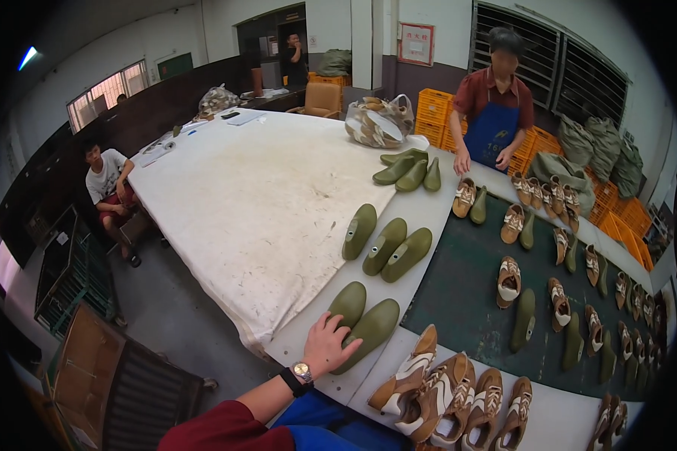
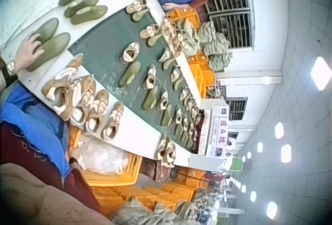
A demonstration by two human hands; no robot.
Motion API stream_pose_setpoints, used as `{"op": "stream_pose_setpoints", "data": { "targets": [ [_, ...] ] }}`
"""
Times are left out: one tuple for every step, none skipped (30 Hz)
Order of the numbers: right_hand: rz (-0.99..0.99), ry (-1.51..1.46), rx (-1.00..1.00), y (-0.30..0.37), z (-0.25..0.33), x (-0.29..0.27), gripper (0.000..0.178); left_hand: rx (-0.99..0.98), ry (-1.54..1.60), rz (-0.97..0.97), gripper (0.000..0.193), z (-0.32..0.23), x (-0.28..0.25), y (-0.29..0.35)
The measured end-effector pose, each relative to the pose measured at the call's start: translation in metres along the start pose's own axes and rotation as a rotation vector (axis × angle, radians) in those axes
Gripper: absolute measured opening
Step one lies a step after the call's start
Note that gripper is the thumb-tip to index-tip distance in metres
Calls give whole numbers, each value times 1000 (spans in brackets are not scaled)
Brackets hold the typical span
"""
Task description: Sort shoes and match them with corresponding green shoe lasts at an assembly line workbench.
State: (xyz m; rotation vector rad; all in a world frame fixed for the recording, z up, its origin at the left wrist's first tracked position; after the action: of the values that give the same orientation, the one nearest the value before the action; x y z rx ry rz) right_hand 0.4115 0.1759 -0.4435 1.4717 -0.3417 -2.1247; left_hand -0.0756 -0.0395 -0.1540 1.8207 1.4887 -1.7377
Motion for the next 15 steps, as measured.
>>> {"op": "stream_pose_setpoints", "data": {
  "targets": [
    [16,-7,5,2,1,0,46,9,-6,4,36,-1,1,0],
    [30,-14,9,3,0,-1,46,17,-11,6,36,-2,1,-1],
    [45,-21,13,4,-1,-2,46,20,-9,7,36,-3,0,-2],
    [59,-29,18,4,-2,-2,45,48,-31,8,38,-5,-3,-2],
    [57,-31,21,3,-4,2,45,77,-53,8,39,-8,-5,-3],
    [27,31,17,-2,-6,7,44,79,-50,9,39,-12,-12,-8],
    [0,93,14,-4,-9,9,43,159,84,14,42,-23,-25,-19],
    [-1,94,21,-4,-15,11,43,238,219,20,45,-35,-39,-29],
    [-4,77,30,-3,-21,13,43,245,230,29,45,-49,-52,-42],
    [13,71,14,-6,-18,14,43,311,514,165,50,-67,-68,-51],
    [19,56,5,-6,-15,12,42,385,808,300,54,-89,-87,-59],
    [22,39,-2,-6,-13,11,42,467,1010,452,62,-109,-105,-65],
    [26,26,-10,-5,-10,9,42,545,1210,606,70,-128,-122,-67],
    [28,28,-13,-4,-7,7,42,695,1397,734,73,-148,-141,-67],
    [-6,29,-9,-1,-6,4,42,862,1587,873,76,-169,-158,-65]
  ]
}}
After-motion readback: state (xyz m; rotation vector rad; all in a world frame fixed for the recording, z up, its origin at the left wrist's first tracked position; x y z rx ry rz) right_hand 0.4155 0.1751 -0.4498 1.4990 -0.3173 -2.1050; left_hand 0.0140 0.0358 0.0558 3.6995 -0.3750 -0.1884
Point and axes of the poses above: each hand's wrist, its own y-axis away from the middle knuckle, its own x-axis out of the palm, z = x × y, the point moved 5 cm from there along -y, towards the middle knuckle, and after that the axes turned 1 degree about x, right-handed, at the moved point
